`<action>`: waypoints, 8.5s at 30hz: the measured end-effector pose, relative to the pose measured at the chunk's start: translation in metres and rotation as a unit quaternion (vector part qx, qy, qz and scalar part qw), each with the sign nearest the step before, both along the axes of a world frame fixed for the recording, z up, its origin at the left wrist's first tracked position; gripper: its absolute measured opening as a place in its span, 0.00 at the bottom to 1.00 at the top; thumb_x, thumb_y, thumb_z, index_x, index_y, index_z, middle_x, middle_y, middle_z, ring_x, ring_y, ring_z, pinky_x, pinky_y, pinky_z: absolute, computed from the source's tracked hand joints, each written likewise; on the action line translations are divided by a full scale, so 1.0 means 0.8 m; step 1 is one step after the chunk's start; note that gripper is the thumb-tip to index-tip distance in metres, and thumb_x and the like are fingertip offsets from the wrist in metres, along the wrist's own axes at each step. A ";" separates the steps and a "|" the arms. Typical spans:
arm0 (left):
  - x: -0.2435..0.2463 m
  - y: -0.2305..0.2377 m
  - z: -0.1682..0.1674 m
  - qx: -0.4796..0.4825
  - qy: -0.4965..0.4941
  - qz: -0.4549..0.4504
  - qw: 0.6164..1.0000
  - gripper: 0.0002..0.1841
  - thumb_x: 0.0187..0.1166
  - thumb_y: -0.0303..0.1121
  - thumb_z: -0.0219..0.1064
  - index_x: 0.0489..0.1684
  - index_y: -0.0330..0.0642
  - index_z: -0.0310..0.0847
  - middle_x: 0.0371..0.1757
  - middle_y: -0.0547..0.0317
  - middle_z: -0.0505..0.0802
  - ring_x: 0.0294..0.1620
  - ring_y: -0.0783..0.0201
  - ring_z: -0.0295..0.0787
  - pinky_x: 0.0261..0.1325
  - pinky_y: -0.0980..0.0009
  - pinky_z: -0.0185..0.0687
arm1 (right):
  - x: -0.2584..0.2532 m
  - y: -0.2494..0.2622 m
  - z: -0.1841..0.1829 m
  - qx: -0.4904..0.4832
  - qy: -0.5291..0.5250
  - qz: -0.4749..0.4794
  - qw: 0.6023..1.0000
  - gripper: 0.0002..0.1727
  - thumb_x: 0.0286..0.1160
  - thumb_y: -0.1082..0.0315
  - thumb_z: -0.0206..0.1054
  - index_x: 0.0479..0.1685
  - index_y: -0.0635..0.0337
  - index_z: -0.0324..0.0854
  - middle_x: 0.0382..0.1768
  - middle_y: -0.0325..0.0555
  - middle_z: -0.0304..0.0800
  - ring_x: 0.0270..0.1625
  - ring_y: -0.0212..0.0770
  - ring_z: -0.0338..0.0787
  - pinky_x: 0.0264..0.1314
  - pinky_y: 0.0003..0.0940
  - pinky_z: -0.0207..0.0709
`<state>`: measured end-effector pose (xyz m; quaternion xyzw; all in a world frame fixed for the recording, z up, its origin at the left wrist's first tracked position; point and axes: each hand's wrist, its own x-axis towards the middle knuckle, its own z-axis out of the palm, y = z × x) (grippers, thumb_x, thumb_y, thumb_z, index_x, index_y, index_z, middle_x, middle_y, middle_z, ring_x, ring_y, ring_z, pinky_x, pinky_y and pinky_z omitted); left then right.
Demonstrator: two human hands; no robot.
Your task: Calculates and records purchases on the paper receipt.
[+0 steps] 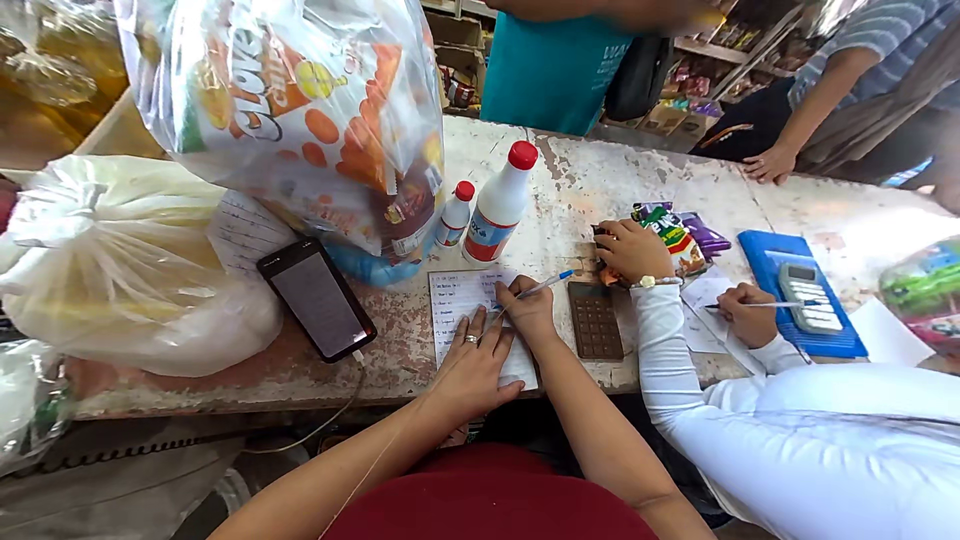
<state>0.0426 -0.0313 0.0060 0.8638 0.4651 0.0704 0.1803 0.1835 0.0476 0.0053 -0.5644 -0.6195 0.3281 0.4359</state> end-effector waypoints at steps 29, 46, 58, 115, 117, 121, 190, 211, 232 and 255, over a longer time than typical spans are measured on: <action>-0.001 -0.002 -0.004 0.020 -0.019 0.001 1.000 0.45 0.81 0.67 0.49 0.86 0.38 0.66 0.88 0.37 0.69 0.91 0.38 0.59 0.88 0.39 0.52 | 0.000 -0.001 -0.001 -0.013 -0.005 0.001 1.000 0.20 0.72 0.73 0.72 0.12 0.55 0.70 0.10 0.35 0.70 0.12 0.28 0.66 0.17 0.25 0.60; 0.000 -0.004 -0.007 0.039 -0.031 0.005 0.999 0.44 0.80 0.67 0.51 0.85 0.38 0.68 0.88 0.38 0.70 0.90 0.39 0.62 0.87 0.38 0.55 | 0.002 0.000 0.001 -0.009 -0.017 0.004 1.000 0.19 0.73 0.73 0.70 0.14 0.55 0.70 0.10 0.34 0.68 0.13 0.27 0.65 0.18 0.25 0.60; -0.001 -0.004 -0.008 0.048 -0.025 0.004 0.999 0.44 0.81 0.67 0.49 0.84 0.38 0.68 0.87 0.38 0.71 0.90 0.39 0.62 0.87 0.39 0.55 | 0.003 0.003 -0.003 0.007 -0.025 0.008 1.000 0.20 0.71 0.75 0.68 0.12 0.54 0.67 0.10 0.33 0.67 0.13 0.26 0.64 0.18 0.25 0.58; -0.003 -0.004 -0.007 0.020 -0.036 -0.025 0.999 0.42 0.84 0.65 0.47 0.87 0.41 0.66 0.90 0.40 0.67 0.92 0.42 0.58 0.90 0.45 0.53 | 0.026 0.003 -0.002 -0.003 0.221 -0.068 0.973 0.19 0.90 0.53 0.59 0.27 0.48 0.81 0.24 0.30 0.86 0.22 0.24 0.80 0.27 0.17 0.76; -0.003 -0.004 -0.007 0.017 -0.035 -0.025 0.999 0.42 0.84 0.65 0.47 0.87 0.40 0.66 0.90 0.40 0.67 0.92 0.42 0.58 0.90 0.45 0.53 | 0.025 0.002 -0.003 0.001 0.215 -0.063 0.975 0.19 0.91 0.55 0.59 0.26 0.49 0.81 0.23 0.31 0.85 0.21 0.24 0.80 0.27 0.18 0.76; -0.003 -0.003 -0.008 0.018 -0.031 -0.029 0.999 0.42 0.84 0.66 0.46 0.87 0.40 0.65 0.90 0.40 0.67 0.92 0.42 0.57 0.90 0.45 0.52 | 0.026 0.001 -0.004 -0.004 0.196 -0.047 0.979 0.20 0.91 0.53 0.58 0.26 0.49 0.80 0.21 0.31 0.83 0.19 0.25 0.78 0.24 0.18 0.74; -0.073 0.000 -0.018 0.119 -0.194 0.031 0.973 0.22 0.85 0.40 0.58 0.71 0.40 0.84 0.77 0.46 0.84 0.83 0.43 0.73 0.82 0.45 0.67 | 0.023 0.018 -0.003 0.000 0.267 -0.086 0.960 0.29 0.98 0.59 0.38 0.24 0.54 0.75 0.14 0.33 0.83 0.14 0.29 0.80 0.21 0.23 0.78; -0.075 0.008 -0.035 0.121 -0.221 0.055 0.966 0.22 0.87 0.43 0.55 0.66 0.42 0.87 0.73 0.49 0.87 0.83 0.45 0.74 0.82 0.45 0.69 | 0.026 0.012 -0.008 0.000 0.200 -0.055 0.978 0.26 0.96 0.53 0.42 0.28 0.50 0.78 0.20 0.27 0.82 0.17 0.24 0.78 0.23 0.22 0.78; -0.075 0.005 -0.027 0.113 -0.201 0.029 0.973 0.20 0.85 0.43 0.58 0.64 0.41 0.87 0.71 0.49 0.89 0.81 0.46 0.76 0.79 0.47 0.72 | 0.021 0.015 -0.010 0.021 0.200 -0.044 0.979 0.17 0.91 0.65 0.55 0.27 0.51 0.79 0.21 0.28 0.86 0.20 0.23 0.81 0.26 0.18 0.78; -0.067 0.012 -0.049 0.237 -0.215 0.043 0.946 0.22 0.79 0.48 0.57 0.51 0.44 0.93 0.61 0.50 0.94 0.69 0.41 0.86 0.67 0.43 0.82 | 0.022 0.014 0.001 -0.014 0.230 -0.025 0.973 0.18 0.90 0.68 0.55 0.29 0.65 0.82 0.23 0.34 0.83 0.20 0.23 0.77 0.25 0.20 0.74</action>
